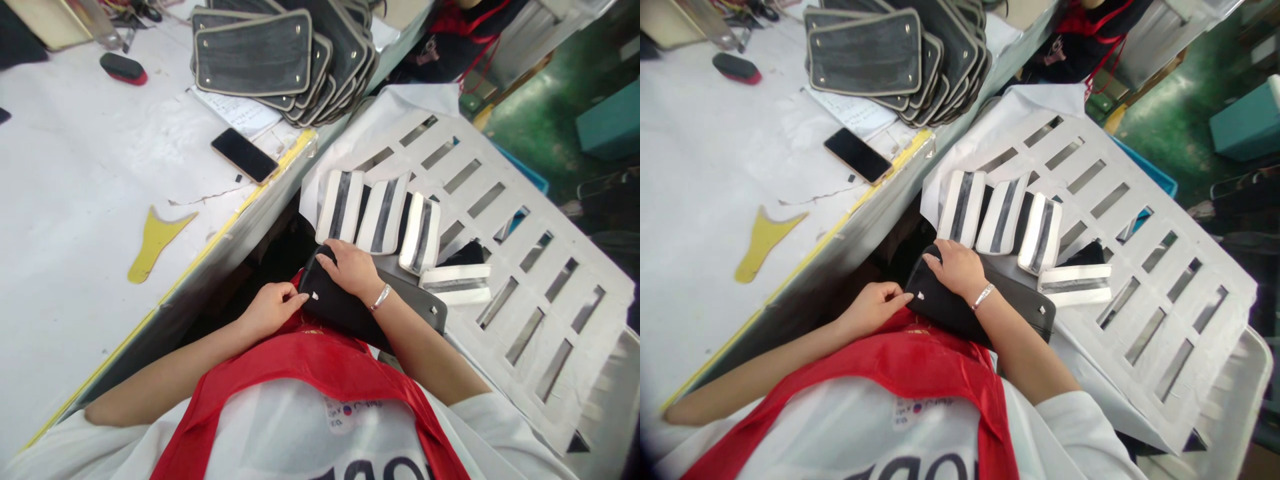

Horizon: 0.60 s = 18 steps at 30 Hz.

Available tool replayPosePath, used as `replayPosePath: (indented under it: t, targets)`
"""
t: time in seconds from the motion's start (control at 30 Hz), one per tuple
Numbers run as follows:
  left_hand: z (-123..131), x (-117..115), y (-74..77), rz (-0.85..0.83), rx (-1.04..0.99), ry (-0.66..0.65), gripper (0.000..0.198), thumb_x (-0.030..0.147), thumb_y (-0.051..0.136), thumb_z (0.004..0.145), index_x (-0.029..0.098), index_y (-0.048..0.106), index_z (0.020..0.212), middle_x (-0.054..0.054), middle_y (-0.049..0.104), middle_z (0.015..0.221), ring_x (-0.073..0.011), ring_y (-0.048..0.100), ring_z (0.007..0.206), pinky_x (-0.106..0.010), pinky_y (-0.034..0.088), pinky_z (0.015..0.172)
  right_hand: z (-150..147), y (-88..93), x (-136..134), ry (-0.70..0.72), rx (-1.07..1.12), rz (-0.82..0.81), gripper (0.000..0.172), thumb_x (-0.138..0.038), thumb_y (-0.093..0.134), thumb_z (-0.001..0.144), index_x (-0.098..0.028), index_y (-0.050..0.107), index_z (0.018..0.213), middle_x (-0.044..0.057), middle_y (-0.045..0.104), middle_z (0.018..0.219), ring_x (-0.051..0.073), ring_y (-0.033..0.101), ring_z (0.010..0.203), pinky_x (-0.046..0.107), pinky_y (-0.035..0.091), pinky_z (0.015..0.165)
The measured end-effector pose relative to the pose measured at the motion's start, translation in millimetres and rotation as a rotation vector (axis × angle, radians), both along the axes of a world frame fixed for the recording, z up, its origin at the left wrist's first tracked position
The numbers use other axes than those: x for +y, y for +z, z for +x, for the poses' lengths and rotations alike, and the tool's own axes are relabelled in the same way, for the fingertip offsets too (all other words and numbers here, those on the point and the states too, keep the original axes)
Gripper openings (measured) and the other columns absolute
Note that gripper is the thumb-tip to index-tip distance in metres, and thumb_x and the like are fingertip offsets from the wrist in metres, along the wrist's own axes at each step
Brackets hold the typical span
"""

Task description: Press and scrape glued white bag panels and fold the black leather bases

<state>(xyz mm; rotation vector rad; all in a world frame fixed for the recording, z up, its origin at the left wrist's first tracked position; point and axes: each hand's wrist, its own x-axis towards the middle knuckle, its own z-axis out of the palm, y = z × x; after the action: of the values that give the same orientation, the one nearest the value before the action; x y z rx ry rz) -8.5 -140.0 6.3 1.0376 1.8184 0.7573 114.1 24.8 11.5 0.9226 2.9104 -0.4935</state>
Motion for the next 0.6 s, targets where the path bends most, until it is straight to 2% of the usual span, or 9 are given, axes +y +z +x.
replayPosePath:
  t: [0.13,0.33,0.5,0.6]
  targets:
    - [4,0,-8.0,0.038,0.034,0.029,0.035,0.039,0.052,0.081,0.017,0.051,0.054,0.003,0.051,0.052,-0.0098,0.045,0.050,-0.023,0.031,0.050,-1,1.0,-1,0.004,-0.016,0.022,0.044,-0.047,0.035,0.095,-0.018,0.051,0.124,0.009,0.062,0.113,0.024,0.058,0.102,0.033,0.044,0.085]
    - [10,-7,-16.3,0.135,0.078,0.101,0.030,0.034,0.050,0.081,0.018,0.047,0.055,0.002,0.050,0.056,-0.0096,0.044,0.053,-0.022,0.033,0.052,-6,1.3,2,0.008,-0.038,-0.055,0.045,-0.052,0.037,0.093,-0.020,0.052,0.121,0.008,0.063,0.113,0.023,0.059,0.103,0.031,0.045,0.084]
    - [12,-11,-21.1,0.188,0.115,0.088,0.029,0.033,0.048,0.081,0.019,0.045,0.056,0.002,0.050,0.058,-0.0104,0.044,0.055,-0.023,0.034,0.054,-9,0.2,5,0.043,-0.049,-0.104,0.047,-0.055,0.038,0.092,-0.021,0.052,0.121,0.008,0.063,0.114,0.022,0.058,0.104,0.031,0.044,0.086]
    - [10,-11,-22.3,0.188,0.122,0.081,0.029,0.033,0.048,0.081,0.019,0.045,0.056,0.002,0.050,0.058,-0.0104,0.043,0.054,-0.023,0.034,0.054,-11,-0.6,4,0.044,-0.034,-0.065,0.051,-0.053,0.038,0.092,-0.019,0.048,0.127,0.010,0.059,0.121,0.023,0.055,0.109,0.033,0.043,0.090]
